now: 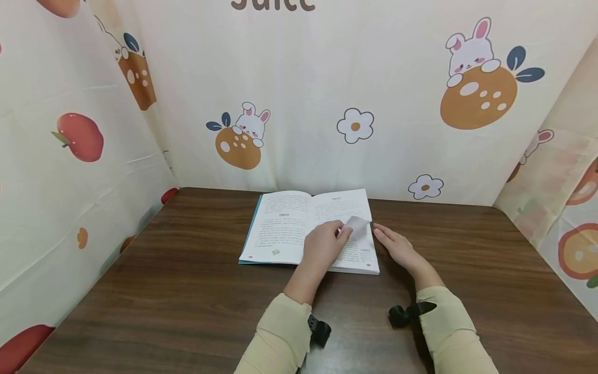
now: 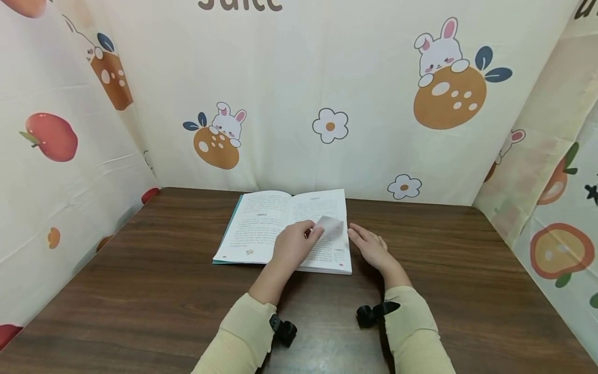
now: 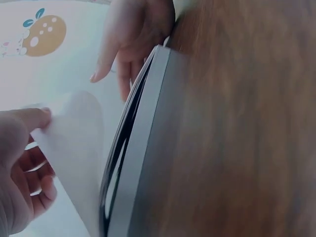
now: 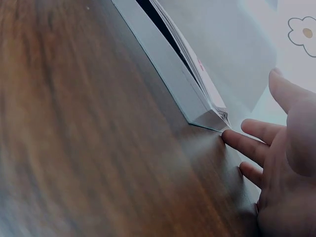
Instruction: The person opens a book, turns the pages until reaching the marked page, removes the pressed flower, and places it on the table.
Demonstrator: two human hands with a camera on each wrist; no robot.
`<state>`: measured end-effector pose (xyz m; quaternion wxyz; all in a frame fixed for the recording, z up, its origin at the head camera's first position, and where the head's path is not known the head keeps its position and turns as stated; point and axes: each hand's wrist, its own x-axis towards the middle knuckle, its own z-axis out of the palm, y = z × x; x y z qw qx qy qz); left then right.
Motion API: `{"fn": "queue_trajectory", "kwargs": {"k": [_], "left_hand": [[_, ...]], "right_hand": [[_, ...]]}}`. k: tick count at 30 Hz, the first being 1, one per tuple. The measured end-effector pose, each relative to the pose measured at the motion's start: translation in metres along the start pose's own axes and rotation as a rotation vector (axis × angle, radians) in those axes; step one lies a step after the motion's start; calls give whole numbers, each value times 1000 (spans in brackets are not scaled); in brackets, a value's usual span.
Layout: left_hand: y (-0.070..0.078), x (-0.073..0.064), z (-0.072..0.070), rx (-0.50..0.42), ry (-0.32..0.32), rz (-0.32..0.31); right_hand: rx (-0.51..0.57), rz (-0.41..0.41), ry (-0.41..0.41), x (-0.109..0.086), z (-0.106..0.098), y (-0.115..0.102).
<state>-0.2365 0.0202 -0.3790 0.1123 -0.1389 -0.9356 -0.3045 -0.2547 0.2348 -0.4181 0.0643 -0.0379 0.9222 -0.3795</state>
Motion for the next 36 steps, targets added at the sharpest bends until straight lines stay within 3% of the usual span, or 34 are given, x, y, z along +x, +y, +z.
{"fn": "queue_trajectory", "kwargs": {"k": [12,18,28,36], "left_hand": [[-11,3,-30,-97,203,-31],[-26,7,-48,-189,254,-119],[-64,8,-71,-309,331,-290],[-84,4,-80,-364,376,-346]], "right_hand": [[-13,-24,9,0,1,0],[-16,-33,16,1,2,3],[-12,-28,12,0,1,1],[-21,-30,16,0,2,1]]}}
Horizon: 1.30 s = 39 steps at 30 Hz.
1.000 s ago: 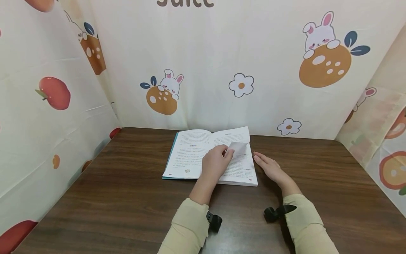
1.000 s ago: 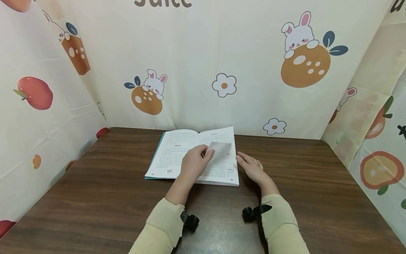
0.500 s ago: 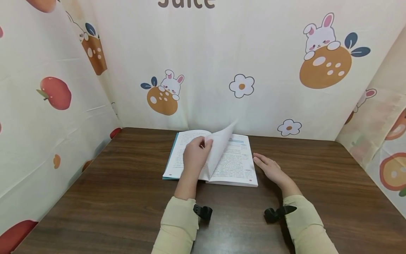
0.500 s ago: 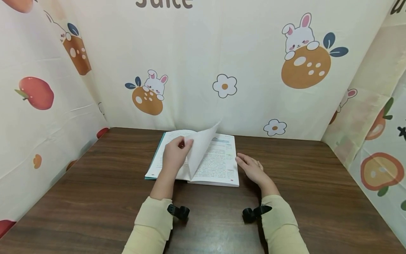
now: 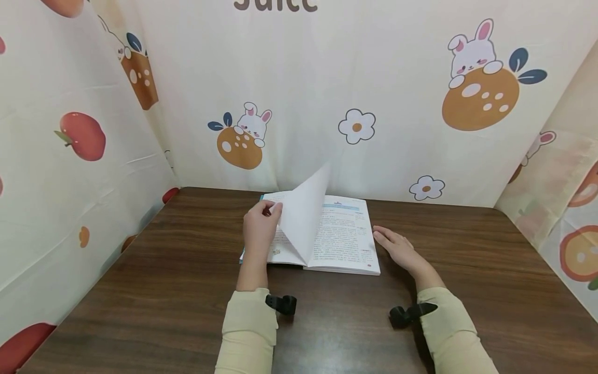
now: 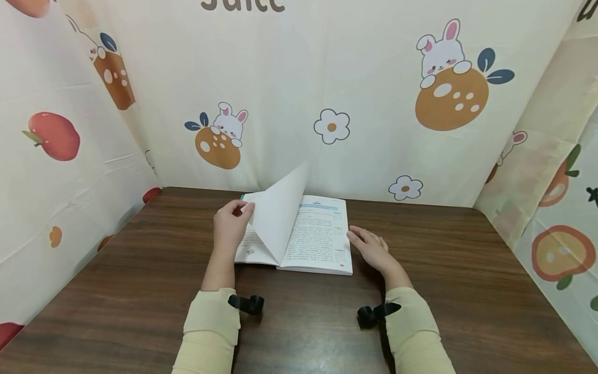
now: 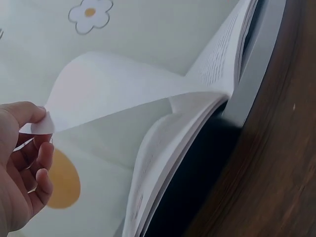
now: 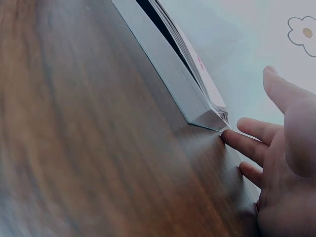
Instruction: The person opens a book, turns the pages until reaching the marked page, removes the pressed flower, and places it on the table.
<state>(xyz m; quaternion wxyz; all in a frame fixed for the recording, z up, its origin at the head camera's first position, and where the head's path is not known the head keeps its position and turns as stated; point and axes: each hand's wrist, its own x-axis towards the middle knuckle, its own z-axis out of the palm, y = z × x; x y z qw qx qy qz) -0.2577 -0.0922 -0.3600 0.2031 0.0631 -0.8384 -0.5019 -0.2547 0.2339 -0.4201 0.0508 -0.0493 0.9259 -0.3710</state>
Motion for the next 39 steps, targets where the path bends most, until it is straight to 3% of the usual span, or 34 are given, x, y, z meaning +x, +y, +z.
{"fn": "queue_trajectory", "kwargs": {"k": [3,13,20,25,31,39], "left_hand": [[-6,2,-4,3,-7,-34],[-32,9,-26,11,-136,-217],[-51,12,-42,70,-343,-327],[-63,13,-50,168,-439,-343],[-65,11,-60,274,-520,-331],[-68,8,-68,368,-548,-352]], "right_hand": [[0,-7,6,0,1,1],[3,-17,12,0,1,1],[6,-7,4,-1,0,1],[5,0,0,-1,-1,0],[7,-4,0,-1,-1,0],[0,-15,7,0,0,0]]}}
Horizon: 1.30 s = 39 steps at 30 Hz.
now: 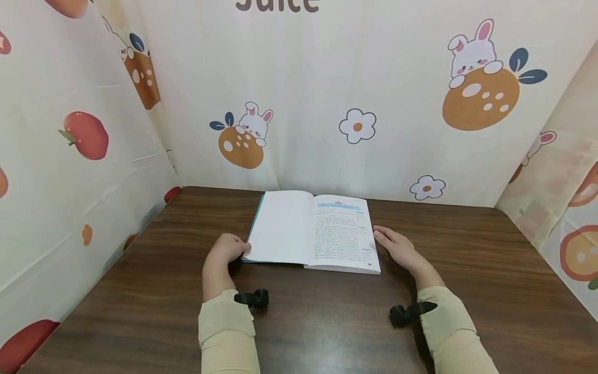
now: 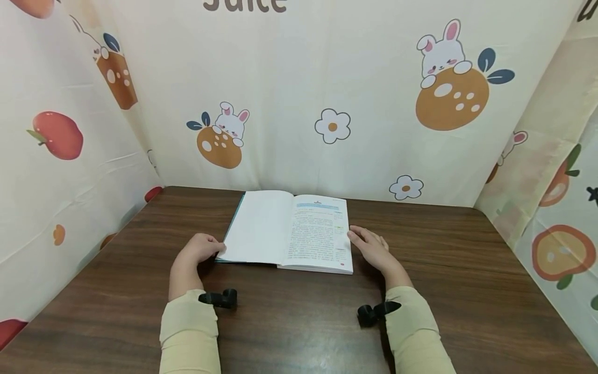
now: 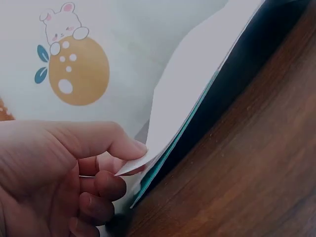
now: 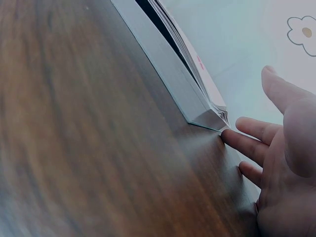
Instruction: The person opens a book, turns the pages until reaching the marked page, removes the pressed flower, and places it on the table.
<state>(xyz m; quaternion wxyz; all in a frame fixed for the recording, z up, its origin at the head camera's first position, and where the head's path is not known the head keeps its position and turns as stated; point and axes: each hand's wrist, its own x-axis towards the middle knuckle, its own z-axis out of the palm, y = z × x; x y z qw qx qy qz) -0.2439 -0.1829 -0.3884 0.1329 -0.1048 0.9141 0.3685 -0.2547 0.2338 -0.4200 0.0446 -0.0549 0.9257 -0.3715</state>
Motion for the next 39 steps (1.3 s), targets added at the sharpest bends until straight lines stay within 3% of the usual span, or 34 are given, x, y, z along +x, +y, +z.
{"fn": "queue_trajectory", "kwargs": {"k": [11,15,18,22,25,28,32,39], "left_hand": [[1,2,5,76,2,-47],[6,3,7,125,19,-9],[19,5,13,156,60,98],[46,11,32,215,100,326],[66,12,49,275,62,483],[77,12,63,337,-2,549],[79,11,76,360,-41,499],[77,13,82,239,-68,389]], "right_hand": [[2,16,-9,0,1,1],[6,21,-9,0,1,1],[6,21,-9,-1,1,1],[9,24,-11,-2,0,1],[10,27,-11,-2,0,1],[9,22,-8,-1,0,1],[11,11,-6,-1,0,0],[15,9,-15,-2,0,0]]}}
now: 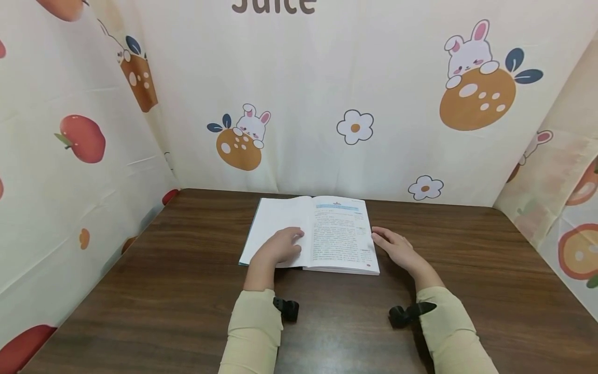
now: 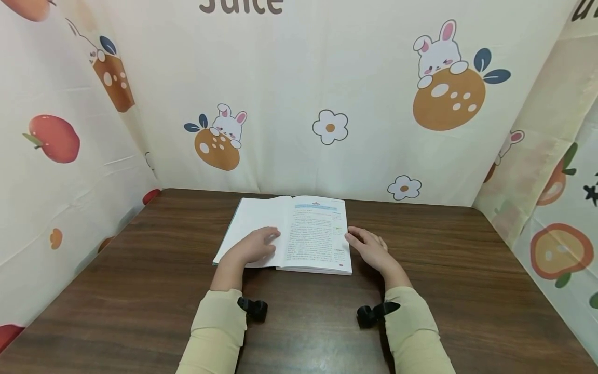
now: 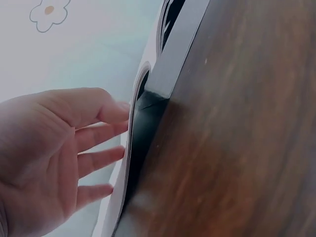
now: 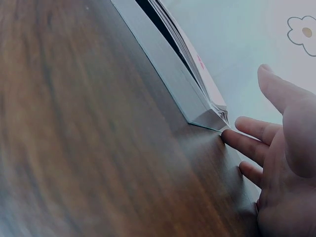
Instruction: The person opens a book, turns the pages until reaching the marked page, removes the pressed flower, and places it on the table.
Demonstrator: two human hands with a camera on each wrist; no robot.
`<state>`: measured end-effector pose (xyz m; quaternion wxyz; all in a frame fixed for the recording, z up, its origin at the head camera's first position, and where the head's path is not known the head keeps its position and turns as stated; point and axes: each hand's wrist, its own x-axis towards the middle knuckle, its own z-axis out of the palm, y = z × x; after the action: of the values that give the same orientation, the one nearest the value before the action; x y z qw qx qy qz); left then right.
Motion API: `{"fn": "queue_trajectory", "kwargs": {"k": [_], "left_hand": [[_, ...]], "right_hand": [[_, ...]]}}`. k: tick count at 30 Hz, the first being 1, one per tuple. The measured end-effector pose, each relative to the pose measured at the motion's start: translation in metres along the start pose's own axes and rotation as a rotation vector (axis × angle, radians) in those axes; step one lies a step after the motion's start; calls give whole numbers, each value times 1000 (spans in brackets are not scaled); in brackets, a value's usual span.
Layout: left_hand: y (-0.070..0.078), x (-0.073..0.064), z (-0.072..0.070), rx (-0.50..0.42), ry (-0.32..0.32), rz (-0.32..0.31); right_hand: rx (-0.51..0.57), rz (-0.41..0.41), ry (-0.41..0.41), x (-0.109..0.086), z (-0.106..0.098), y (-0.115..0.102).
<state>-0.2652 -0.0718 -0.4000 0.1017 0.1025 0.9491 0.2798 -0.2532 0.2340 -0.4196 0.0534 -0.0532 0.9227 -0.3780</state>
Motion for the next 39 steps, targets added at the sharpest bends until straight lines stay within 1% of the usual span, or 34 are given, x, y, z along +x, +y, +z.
{"fn": "queue_trajectory", "kwargs": {"k": [5,10,14,16,19,24,29,32,35,39], "left_hand": [[-3,1,2,-14,9,-45],[-5,0,2,-41,18,-65],[-5,0,1,-58,34,-69],[-5,0,1,-61,46,-59],[-5,0,1,-74,71,-26],[-3,3,0,-103,113,27],[-2,6,-2,-120,148,70],[-2,5,-2,-140,154,68],[0,4,-1,-154,156,75],[3,5,-2,-161,170,89]], "right_hand": [[-3,-28,-2,0,2,2],[-39,-80,-16,-1,1,6],[-36,-138,-87,-3,-3,11],[-22,-166,-134,-4,-5,13],[12,-201,-189,-5,-9,16],[27,-214,-243,-5,-13,18],[8,-224,-241,-6,-13,18],[8,-226,-225,-7,-11,18],[2,-203,-209,-8,-9,17],[1,-193,-163,-6,-8,14]]}}
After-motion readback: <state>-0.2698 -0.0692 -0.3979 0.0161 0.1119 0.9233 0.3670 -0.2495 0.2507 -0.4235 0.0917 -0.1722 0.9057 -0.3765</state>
